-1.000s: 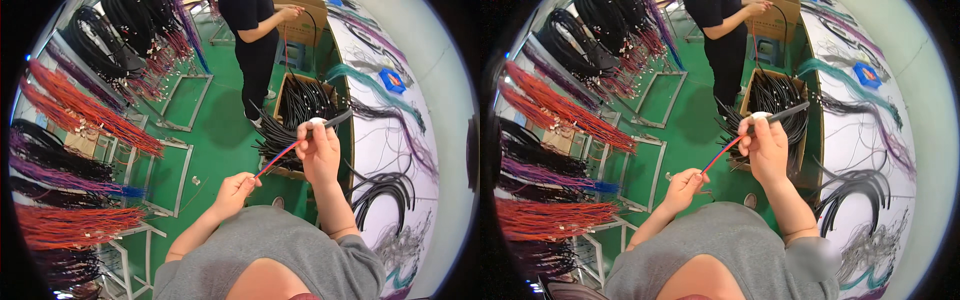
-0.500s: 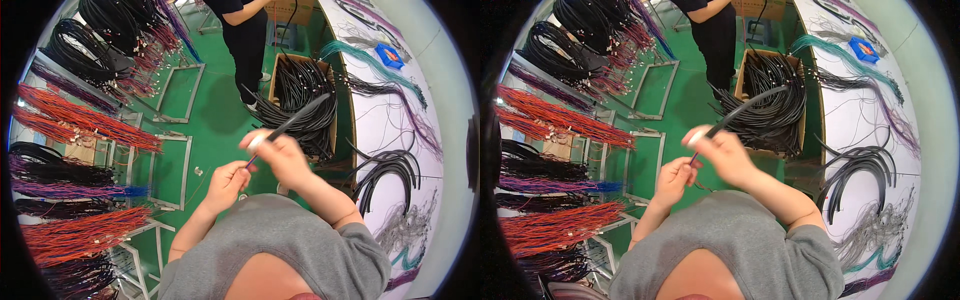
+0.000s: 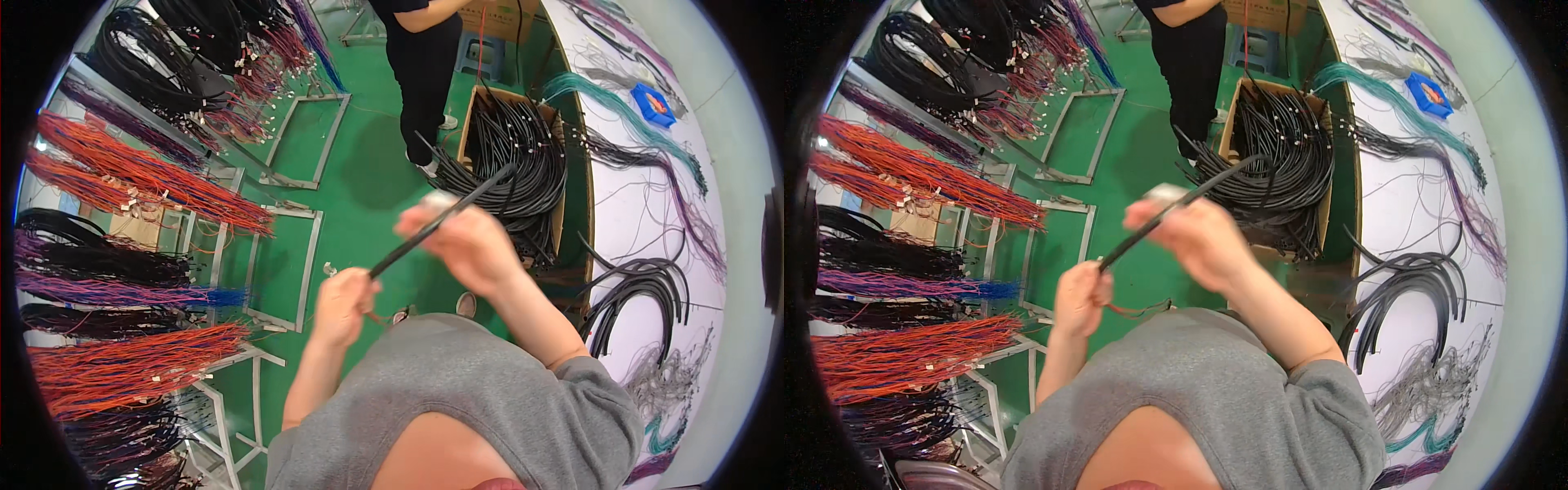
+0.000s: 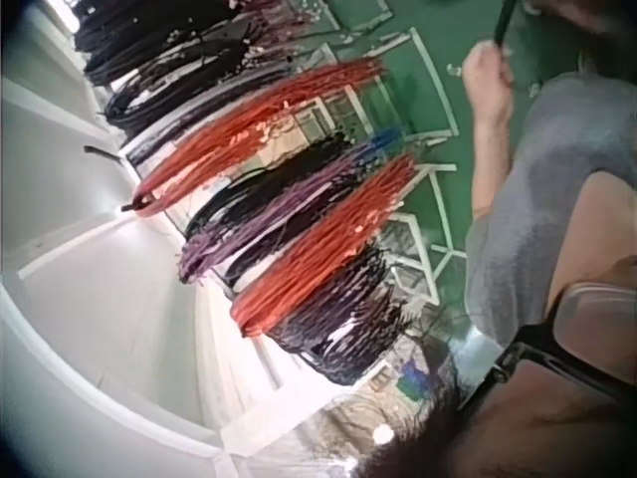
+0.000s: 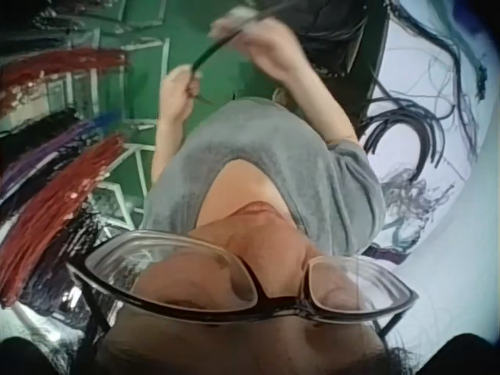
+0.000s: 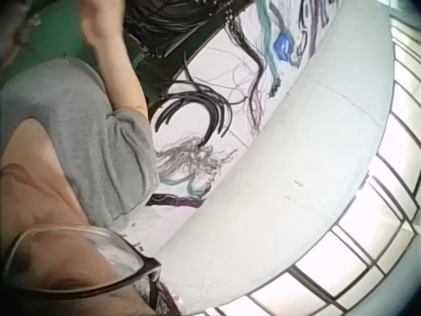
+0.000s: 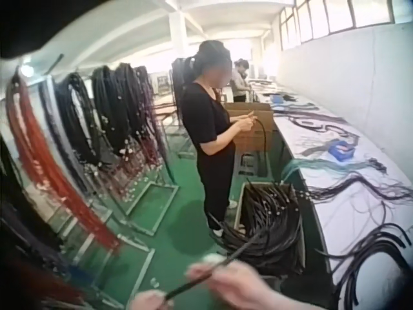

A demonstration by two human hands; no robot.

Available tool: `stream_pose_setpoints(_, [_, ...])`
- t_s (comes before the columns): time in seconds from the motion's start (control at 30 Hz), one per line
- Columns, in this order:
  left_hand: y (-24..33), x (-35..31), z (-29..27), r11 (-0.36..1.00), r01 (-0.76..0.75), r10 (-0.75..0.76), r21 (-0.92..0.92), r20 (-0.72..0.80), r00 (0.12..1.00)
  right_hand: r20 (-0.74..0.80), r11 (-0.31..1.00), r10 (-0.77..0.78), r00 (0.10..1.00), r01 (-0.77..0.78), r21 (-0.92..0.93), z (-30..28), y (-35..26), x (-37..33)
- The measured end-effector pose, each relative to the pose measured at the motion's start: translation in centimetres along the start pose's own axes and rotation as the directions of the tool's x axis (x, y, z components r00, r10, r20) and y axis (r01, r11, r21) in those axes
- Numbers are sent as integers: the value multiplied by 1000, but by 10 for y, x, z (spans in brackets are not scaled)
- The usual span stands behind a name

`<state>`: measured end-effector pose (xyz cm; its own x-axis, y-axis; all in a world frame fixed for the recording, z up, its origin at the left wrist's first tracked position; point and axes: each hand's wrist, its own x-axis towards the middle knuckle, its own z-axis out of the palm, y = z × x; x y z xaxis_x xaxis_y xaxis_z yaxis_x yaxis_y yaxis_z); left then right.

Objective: The person assembles multi-colored electrical wires into black protective sleeves and attaches plastic connectors by hand.

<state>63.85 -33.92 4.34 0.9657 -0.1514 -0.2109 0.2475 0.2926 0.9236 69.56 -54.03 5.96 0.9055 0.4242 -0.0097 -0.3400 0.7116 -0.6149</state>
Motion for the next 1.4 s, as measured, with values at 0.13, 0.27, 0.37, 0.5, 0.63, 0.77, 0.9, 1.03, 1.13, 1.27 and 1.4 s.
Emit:
stream_pose_setpoints(0.13, [-4,-57,-114,973,-84,65,-216,-97,993,-395,880,-14,919,199,431,-92,-46,12])
stream_pose_setpoints(0.27, [-30,-115,-199,940,-160,78,-301,-266,961,-703,847,-240,670,498,185,-129,-75,25])
stream_pose_setpoints(0.37, [-41,-134,-221,872,-153,-13,-465,-333,943,-575,867,-433,694,496,-55,-114,-85,19])
stream_pose_setpoints(0.5, [-47,-137,-229,973,-3,-78,-229,-346,935,-419,822,-514,748,569,8,-80,-105,9])
stream_pose_setpoints(0.63, [-36,-121,-197,969,247,-244,-3,-166,956,-511,615,-707,489,781,-104,-72,-133,14])
stream_pose_setpoints(0.77, [-50,-59,-135,953,303,-301,-29,57,952,-449,894,-379,809,446,49,-123,-103,18])
stream_pose_setpoints(0.9, [-64,-8,-79,882,409,-377,-234,170,911,-655,986,-136,743,167,-14,-197,-14,-14])
stream_pose_setpoints(1.03, [-82,13,-70,846,445,-422,-294,139,896,-416,896,282,864,-82,435,-151,90,-33])
stream_pose_setpoints(1.13, [-83,8,-69,843,501,-478,-197,155,865,-349,946,253,902,-156,283,-75,121,-15])
stream_pose_setpoints(1.27, [-73,6,-74,841,482,-474,-248,93,876,-748,998,-70,660,42,-56,-47,134,2])
stream_pose_setpoints(1.4, [-65,2,-77,823,464,-422,-328,193,886,-676,977,210,706,-130,168,-48,141,-10])
